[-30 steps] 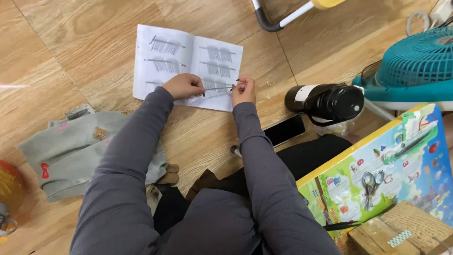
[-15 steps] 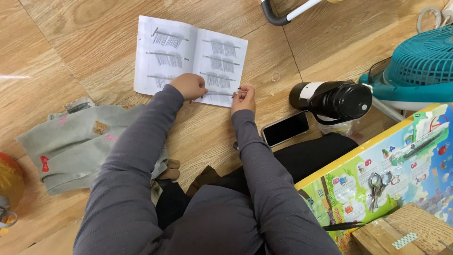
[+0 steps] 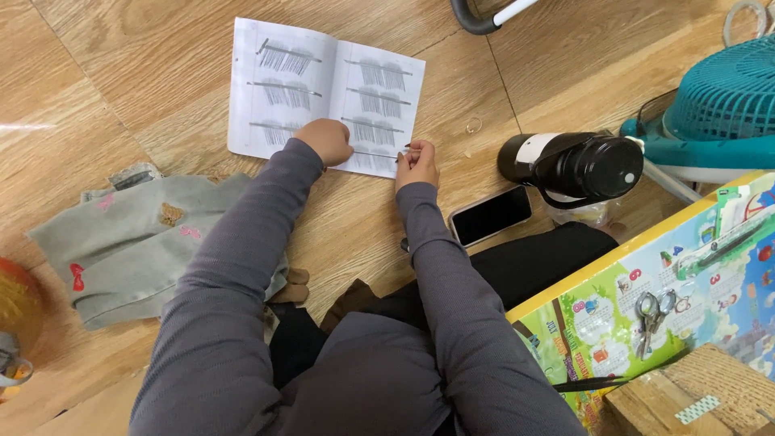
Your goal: Assembling a paper craft using paper, adhesive tape, and small sticks, involving cutting and precise alignment.
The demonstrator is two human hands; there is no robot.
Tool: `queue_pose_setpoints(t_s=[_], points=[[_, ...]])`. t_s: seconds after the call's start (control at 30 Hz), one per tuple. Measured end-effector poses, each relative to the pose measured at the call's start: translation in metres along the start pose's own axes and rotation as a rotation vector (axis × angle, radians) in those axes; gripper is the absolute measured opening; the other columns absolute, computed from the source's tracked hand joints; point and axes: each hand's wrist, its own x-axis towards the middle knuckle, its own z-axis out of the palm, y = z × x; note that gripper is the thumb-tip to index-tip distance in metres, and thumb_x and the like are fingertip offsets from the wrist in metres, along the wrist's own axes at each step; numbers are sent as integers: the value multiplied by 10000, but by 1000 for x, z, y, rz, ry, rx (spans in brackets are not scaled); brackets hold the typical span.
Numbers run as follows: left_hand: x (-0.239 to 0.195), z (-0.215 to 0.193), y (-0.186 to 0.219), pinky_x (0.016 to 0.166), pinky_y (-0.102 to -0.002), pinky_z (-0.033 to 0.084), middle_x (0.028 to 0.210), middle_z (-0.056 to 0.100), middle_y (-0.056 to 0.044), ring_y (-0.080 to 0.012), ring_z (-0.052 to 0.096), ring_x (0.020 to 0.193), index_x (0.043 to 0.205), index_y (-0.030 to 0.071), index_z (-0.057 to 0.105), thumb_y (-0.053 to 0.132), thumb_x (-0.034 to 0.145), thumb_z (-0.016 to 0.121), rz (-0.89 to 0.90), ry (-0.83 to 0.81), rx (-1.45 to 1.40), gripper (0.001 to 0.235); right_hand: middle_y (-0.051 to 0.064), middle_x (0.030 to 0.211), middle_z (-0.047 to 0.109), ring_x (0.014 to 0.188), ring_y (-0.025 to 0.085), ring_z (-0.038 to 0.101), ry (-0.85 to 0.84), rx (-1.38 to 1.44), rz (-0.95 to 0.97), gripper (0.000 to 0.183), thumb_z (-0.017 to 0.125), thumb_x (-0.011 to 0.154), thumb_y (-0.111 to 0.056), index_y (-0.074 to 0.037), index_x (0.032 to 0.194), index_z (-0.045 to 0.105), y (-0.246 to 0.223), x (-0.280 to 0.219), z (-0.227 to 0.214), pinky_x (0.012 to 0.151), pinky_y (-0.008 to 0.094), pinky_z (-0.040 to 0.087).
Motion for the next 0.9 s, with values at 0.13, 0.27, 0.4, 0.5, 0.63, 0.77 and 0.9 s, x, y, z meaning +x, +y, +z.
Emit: queue_pose_setpoints(t_s=[0.13, 0.27, 0.4, 0.5, 0.63, 0.77, 0.9], points=[[5, 5, -1, 880, -489, 582, 952, 762, -196, -365, 723, 1010, 1083, 48, 781, 245, 911, 618, -13, 6, 4, 308, -61, 866, 723, 910, 208, 709, -8, -14, -9, 257, 713, 919, -225, -236, 1120, 553, -6, -2, -5, 876, 407, 545], [5, 4, 1, 876, -489, 583, 957, 763, -201, -367, 723, 1006, 1087, 43, 781, 223, 904, 611, -25, 14, 5, 308, -75, 867, 720, 917, 198, 711, -7, -33, -10, 256, 711, 920, -228, -249, 1115, 546, -9, -3, -6, 885, 404, 543], [9, 10, 2, 822, -464, 600, 880, 751, -213, -358, 737, 919, 1037, 8, 781, 189, 898, 595, -36, 35, 25, 294, -74, 864, 718, 938, 219, 712, 15, -43, -14, 254, 705, 928, -244, -265, 1120, 540, -3, -2, 0, 899, 442, 537], [2, 6, 8, 787, -446, 608, 825, 743, -198, -333, 740, 863, 995, 1, 780, 142, 884, 553, -53, 40, 35, 290, -97, 865, 715, 956, 206, 710, 19, -74, 6, 253, 704, 926, -269, -290, 1115, 537, -4, -1, 1, 918, 437, 533], [10, 11, 9, 789, -431, 609, 819, 742, -210, -322, 741, 851, 974, -21, 768, 111, 889, 533, -60, 13, 100, 283, -113, 860, 699, 964, 201, 696, 18, -106, 53, 245, 693, 935, -299, -316, 1121, 534, -3, -3, 1, 927, 429, 528], [29, 26, -4, 762, -406, 605, 765, 721, -192, -294, 732, 800, 930, -20, 756, 99, 883, 513, -82, 16, 81, 275, -81, 842, 676, 952, 202, 703, 49, 9, 192, 348, 774, 864, -413, -310, 1127, 570, 15, 6, 7, 912, 420, 550], [31, 30, -6, 739, -391, 601, 736, 708, -186, -284, 724, 764, 901, -17, 754, 99, 878, 510, -81, 31, 49, 271, -20, 887, 662, 988, 225, 706, 65, 159, 271, 328, 697, 898, -292, -226, 1195, 574, 13, 10, 5, 948, 405, 551]])
